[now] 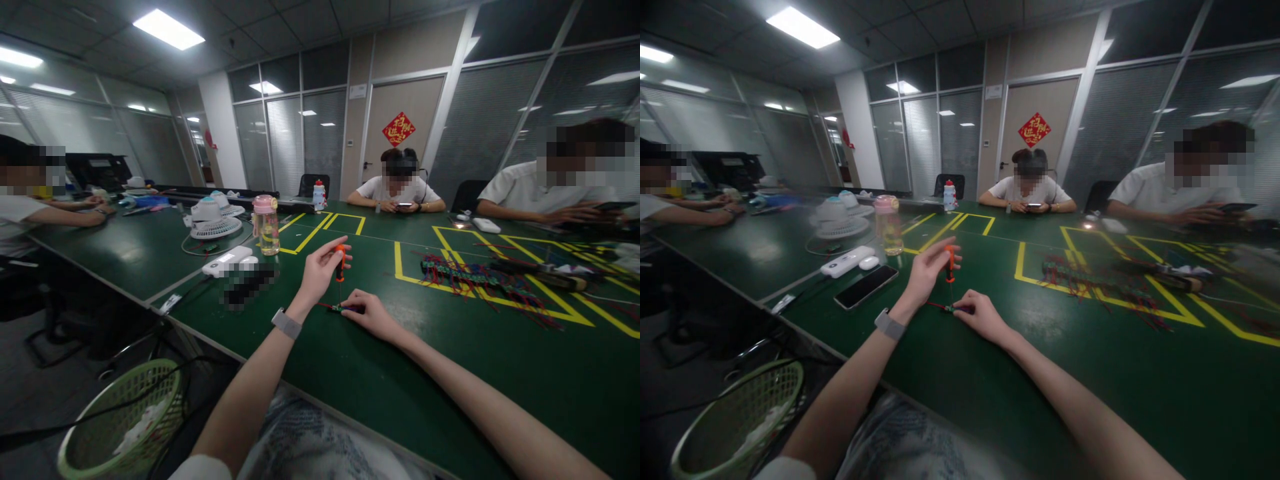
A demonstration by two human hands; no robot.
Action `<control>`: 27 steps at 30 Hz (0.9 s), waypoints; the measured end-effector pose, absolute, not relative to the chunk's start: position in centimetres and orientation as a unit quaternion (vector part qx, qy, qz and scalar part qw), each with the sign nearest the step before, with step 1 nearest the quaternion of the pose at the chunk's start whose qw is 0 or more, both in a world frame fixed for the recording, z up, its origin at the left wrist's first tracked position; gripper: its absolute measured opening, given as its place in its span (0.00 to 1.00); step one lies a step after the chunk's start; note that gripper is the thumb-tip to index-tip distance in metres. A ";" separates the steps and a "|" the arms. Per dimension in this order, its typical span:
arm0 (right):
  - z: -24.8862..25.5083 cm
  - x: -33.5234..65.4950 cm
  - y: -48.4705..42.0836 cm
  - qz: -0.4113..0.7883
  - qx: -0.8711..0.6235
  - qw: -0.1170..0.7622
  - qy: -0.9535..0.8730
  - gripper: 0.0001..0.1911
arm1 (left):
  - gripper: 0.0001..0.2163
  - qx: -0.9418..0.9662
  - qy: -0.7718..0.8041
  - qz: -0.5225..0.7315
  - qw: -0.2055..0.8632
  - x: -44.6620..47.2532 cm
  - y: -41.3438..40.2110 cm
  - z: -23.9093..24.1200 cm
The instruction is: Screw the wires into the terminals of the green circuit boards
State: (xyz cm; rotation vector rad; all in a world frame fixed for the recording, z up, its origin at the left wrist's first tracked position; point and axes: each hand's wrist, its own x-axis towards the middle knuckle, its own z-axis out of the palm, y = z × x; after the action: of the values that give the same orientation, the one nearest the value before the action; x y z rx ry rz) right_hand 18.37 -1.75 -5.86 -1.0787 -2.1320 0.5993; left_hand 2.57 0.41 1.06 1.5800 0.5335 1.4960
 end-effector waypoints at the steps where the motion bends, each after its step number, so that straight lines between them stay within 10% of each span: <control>1: -5.9 18.4 -1.7 0.232 -0.414 0.335 -0.814 0.08 | 0.17 0.635 0.229 0.608 0.419 2.5 0.4 1.0; 27: -6.3 18.5 -1.5 0.240 -0.424 0.350 -0.800 0.07 | 0.13 0.644 0.273 0.637 0.324 1.9 0.7 0.9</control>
State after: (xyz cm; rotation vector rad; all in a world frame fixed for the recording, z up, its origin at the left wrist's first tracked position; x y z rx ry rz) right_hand 18.49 -1.50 -6.29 -1.0973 -2.0733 0.6217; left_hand 1.92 0.69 0.87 1.6906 0.7172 1.6701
